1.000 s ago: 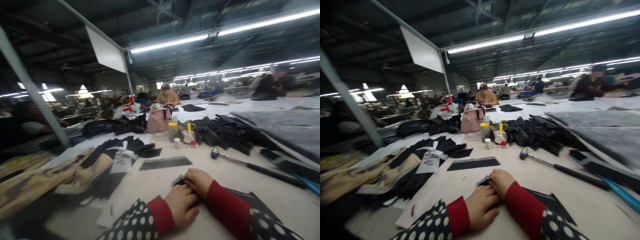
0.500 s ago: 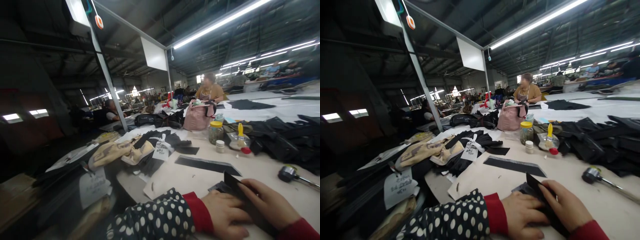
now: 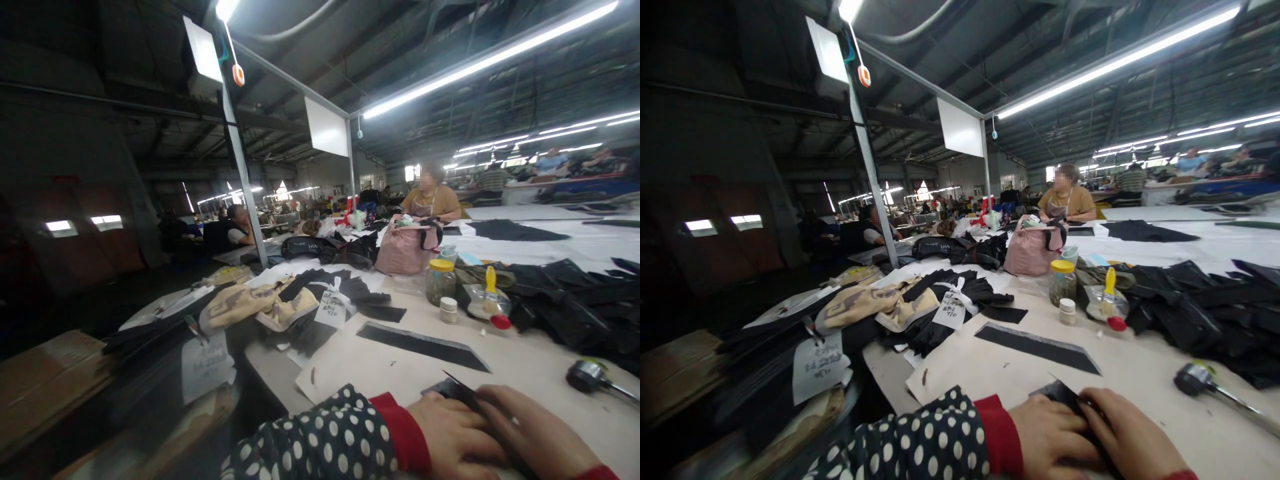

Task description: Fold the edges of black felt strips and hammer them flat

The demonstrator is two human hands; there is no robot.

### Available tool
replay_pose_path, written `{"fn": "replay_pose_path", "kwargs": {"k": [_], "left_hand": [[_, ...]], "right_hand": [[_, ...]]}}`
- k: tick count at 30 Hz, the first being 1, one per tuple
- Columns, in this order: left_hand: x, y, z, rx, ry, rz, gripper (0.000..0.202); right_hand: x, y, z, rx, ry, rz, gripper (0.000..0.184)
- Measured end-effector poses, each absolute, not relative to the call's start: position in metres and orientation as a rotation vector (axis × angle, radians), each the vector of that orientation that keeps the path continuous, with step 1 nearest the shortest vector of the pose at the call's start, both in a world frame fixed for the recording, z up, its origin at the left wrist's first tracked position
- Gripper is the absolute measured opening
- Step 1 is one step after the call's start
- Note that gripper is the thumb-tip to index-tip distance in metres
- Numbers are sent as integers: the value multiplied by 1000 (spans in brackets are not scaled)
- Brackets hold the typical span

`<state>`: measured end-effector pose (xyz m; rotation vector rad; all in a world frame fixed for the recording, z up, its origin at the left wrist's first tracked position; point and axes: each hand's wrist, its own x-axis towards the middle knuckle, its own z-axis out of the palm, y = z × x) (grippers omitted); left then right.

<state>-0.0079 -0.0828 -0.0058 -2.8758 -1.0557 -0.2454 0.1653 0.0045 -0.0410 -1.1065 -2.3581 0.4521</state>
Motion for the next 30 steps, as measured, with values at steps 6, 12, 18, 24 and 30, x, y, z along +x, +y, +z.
{"fn": "replay_pose_path", "kwargs": {"k": [6, 12, 18, 24, 30], "left_hand": [[-7, -80, -10, -2890, -1108, -162, 38], [-6, -78, -9, -2953, -1169, -126, 39], [-7, -78, -13, -2955, -1181, -204, 38], [-12, -68, -20, -2853, -1259, -449, 25], [-14, -70, -24, -2771, -1267, -546, 29]], "right_hand": [[162, 4, -47, -983, -2482, 329, 25], [164, 6, -48, -1024, -2551, 335, 28], [169, 10, -57, -1022, -2463, 437, 32], [169, 13, -56, -986, -2435, 542, 33], [167, 13, -57, -959, -2427, 522, 27]]}}
